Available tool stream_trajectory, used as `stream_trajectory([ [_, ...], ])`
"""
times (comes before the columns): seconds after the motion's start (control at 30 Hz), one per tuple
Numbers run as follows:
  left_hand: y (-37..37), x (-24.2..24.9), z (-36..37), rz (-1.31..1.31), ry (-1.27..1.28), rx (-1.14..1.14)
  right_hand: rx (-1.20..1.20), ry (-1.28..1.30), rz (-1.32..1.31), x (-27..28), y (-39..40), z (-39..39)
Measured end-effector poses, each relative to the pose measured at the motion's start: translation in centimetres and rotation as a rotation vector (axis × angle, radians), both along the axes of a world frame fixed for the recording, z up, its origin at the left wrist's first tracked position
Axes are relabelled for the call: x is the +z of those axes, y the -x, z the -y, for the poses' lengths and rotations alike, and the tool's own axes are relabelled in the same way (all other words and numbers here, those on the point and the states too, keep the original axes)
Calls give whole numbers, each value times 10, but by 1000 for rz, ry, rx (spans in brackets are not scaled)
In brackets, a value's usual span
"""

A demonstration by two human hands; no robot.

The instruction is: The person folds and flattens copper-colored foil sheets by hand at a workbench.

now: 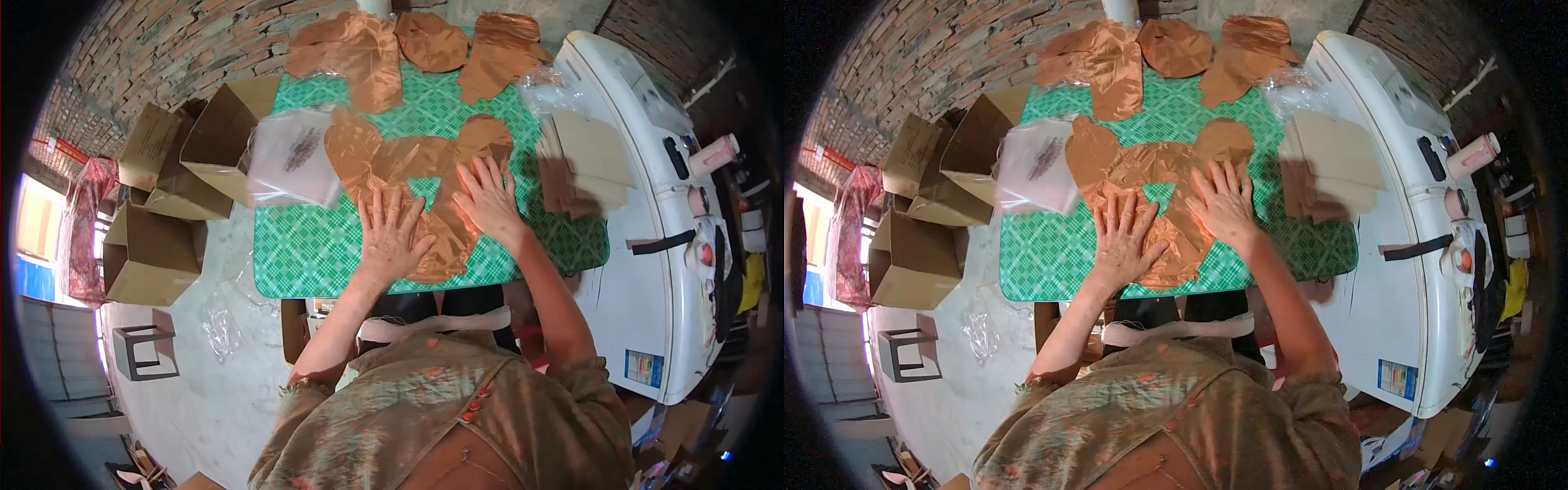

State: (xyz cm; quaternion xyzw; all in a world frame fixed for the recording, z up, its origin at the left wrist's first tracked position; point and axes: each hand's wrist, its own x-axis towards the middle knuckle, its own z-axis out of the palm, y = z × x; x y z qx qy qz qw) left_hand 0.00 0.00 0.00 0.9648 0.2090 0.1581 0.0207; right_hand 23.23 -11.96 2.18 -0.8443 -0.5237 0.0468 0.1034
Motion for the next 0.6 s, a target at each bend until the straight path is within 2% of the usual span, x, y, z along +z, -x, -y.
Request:
stream_trajectory([
  [0.1,-14,-3,13,31,6,22,-15,-9,103,-6,-34,2],
  [0.33,-3,6,7,21,8,47,-135,30,177,-8,-39,-29],
  [0.43,-8,9,14,22,36,43,-100,-28,229,-12,-33,-27],
  [0.6,-13,17,13,53,46,62,-96,-12,147,-22,-43,-15],
])
